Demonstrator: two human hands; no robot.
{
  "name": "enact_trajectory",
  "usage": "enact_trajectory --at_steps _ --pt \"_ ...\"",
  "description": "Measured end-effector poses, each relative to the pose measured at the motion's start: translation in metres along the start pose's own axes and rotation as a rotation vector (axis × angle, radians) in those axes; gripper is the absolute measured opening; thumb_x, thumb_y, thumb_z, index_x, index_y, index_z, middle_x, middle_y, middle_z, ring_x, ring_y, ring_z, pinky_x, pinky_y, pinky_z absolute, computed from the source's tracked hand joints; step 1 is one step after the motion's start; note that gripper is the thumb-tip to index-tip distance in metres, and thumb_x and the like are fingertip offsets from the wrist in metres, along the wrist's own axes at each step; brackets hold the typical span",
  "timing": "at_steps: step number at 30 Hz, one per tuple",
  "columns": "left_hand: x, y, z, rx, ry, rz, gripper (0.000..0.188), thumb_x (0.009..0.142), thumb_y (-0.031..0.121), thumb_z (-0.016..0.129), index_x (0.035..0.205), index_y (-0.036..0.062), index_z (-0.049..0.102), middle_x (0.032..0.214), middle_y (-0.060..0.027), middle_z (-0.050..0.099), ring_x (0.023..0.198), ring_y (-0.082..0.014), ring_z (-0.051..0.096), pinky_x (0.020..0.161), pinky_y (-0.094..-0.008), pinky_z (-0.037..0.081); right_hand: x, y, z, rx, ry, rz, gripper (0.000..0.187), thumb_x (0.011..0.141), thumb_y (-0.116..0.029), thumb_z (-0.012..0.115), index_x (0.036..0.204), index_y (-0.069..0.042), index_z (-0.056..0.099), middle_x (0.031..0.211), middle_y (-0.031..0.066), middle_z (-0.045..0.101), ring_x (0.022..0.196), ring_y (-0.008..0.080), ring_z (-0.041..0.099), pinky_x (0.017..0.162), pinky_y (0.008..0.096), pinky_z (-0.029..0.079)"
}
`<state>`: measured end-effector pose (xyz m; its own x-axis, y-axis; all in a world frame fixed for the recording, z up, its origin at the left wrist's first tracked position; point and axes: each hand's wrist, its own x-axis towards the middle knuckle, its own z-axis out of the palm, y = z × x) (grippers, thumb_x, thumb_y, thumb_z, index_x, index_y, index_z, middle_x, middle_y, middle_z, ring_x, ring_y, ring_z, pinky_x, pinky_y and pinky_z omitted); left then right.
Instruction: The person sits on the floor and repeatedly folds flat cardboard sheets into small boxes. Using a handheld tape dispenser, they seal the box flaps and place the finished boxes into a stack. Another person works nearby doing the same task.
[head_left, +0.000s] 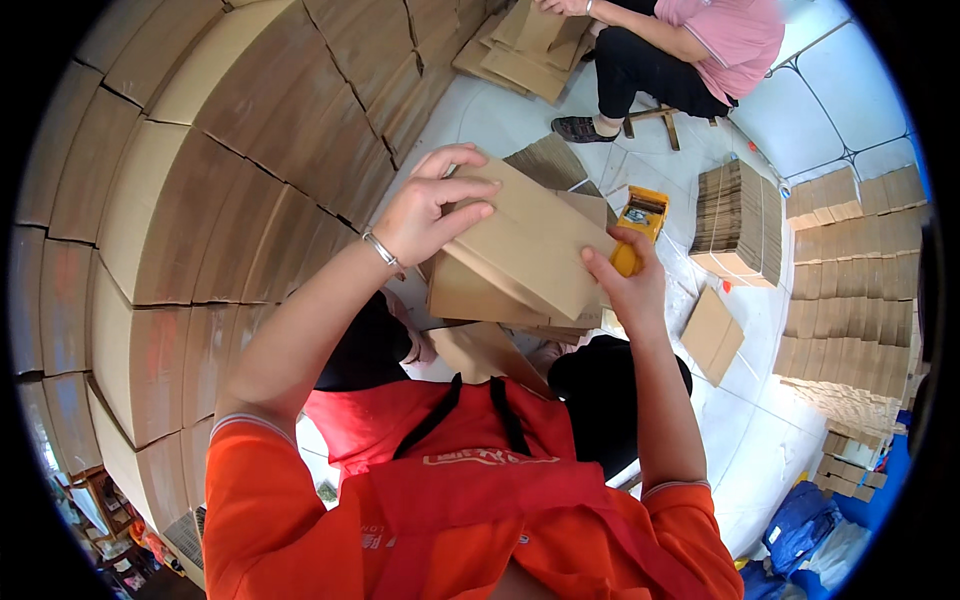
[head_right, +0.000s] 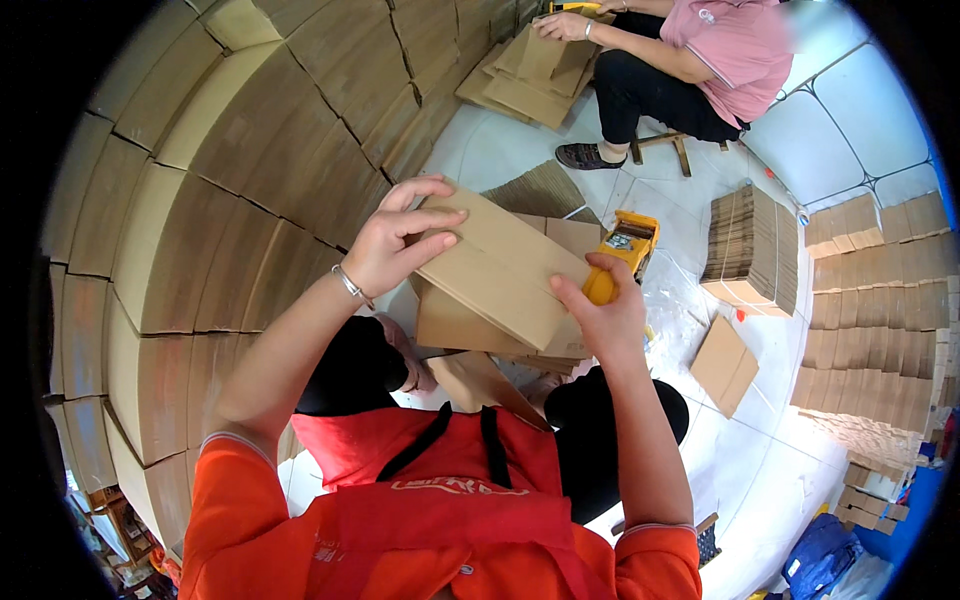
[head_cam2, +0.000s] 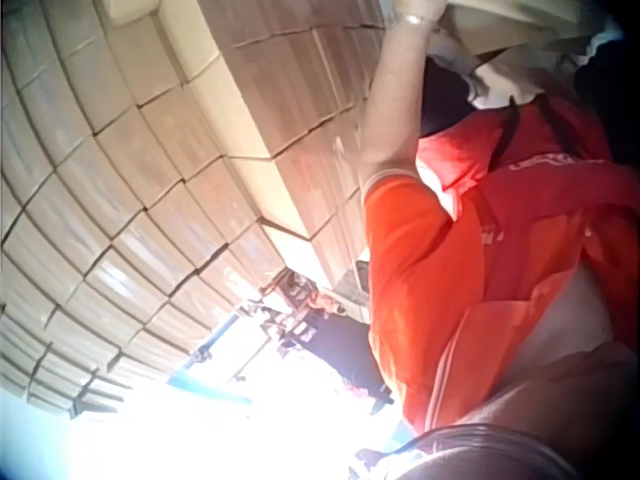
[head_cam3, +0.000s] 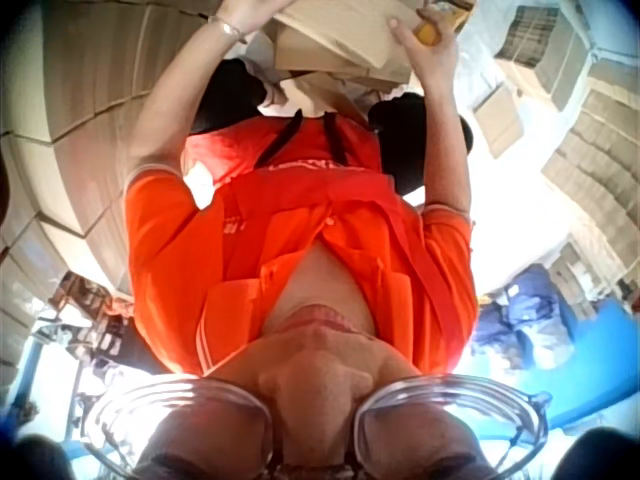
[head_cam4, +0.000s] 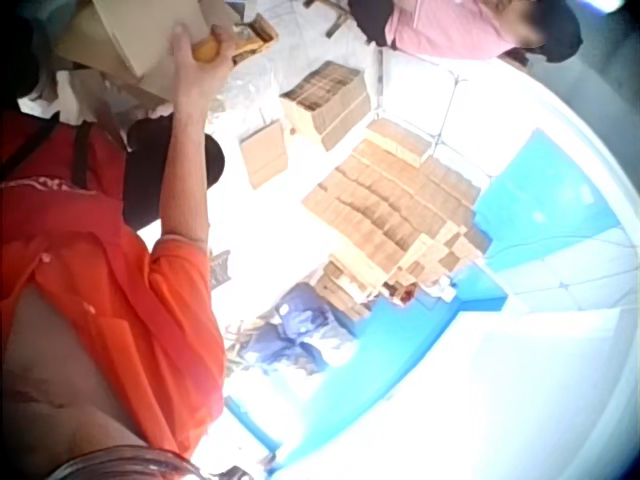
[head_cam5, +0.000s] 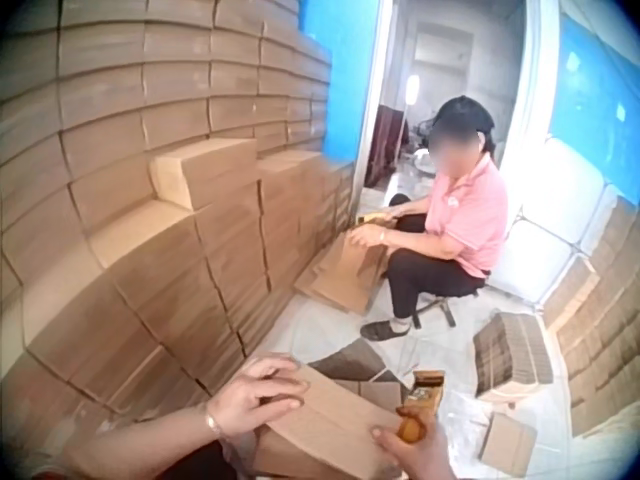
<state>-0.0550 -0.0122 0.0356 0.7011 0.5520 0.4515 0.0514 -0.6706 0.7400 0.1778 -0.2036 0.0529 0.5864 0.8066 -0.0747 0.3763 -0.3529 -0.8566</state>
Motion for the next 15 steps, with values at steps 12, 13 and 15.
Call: enact_trajectory --at_steps 12,13,15 --pt "0.011 0.007 -0.011 0.174 -0.055 0.112 0.020 0.074 0.004 0.075 0.093 0.0092 0.076 0.111 -0.0050 0.061 0.114 -0.0293 0.051 0.098 -0.0414 0.042 -0.031 -0.099 -0.063 0.592 -0.449 -0.160 0.064 0.081 -0.019 0.074 0.135 0.002 0.045 0.112 0.0139 0.063 0.074 0.0131 0.067 0.053 0.0223 0.052" --pt "0.012 0.009 -0.013 0.198 -0.078 0.131 0.019 0.073 0.004 0.074 0.091 0.0088 0.076 0.111 -0.0050 0.061 0.113 -0.0293 0.051 0.098 -0.0412 0.042 -0.028 -0.095 -0.056 0.474 -0.469 -0.130 0.064 0.079 -0.017 0.077 0.133 0.002 0.048 0.104 0.0125 0.064 0.068 0.0112 0.065 0.052 0.0215 0.051" --pt "0.013 0.014 -0.018 0.328 -0.182 0.108 0.018 0.072 0.007 0.074 0.090 0.0092 0.076 0.110 -0.0047 0.061 0.113 -0.0298 0.051 0.096 -0.0402 0.042 -0.016 -0.080 -0.047 0.389 -0.505 -0.114 0.064 0.077 -0.017 0.078 0.131 0.002 0.049 0.101 0.0104 0.064 0.063 0.0097 0.062 0.050 0.0208 0.050"
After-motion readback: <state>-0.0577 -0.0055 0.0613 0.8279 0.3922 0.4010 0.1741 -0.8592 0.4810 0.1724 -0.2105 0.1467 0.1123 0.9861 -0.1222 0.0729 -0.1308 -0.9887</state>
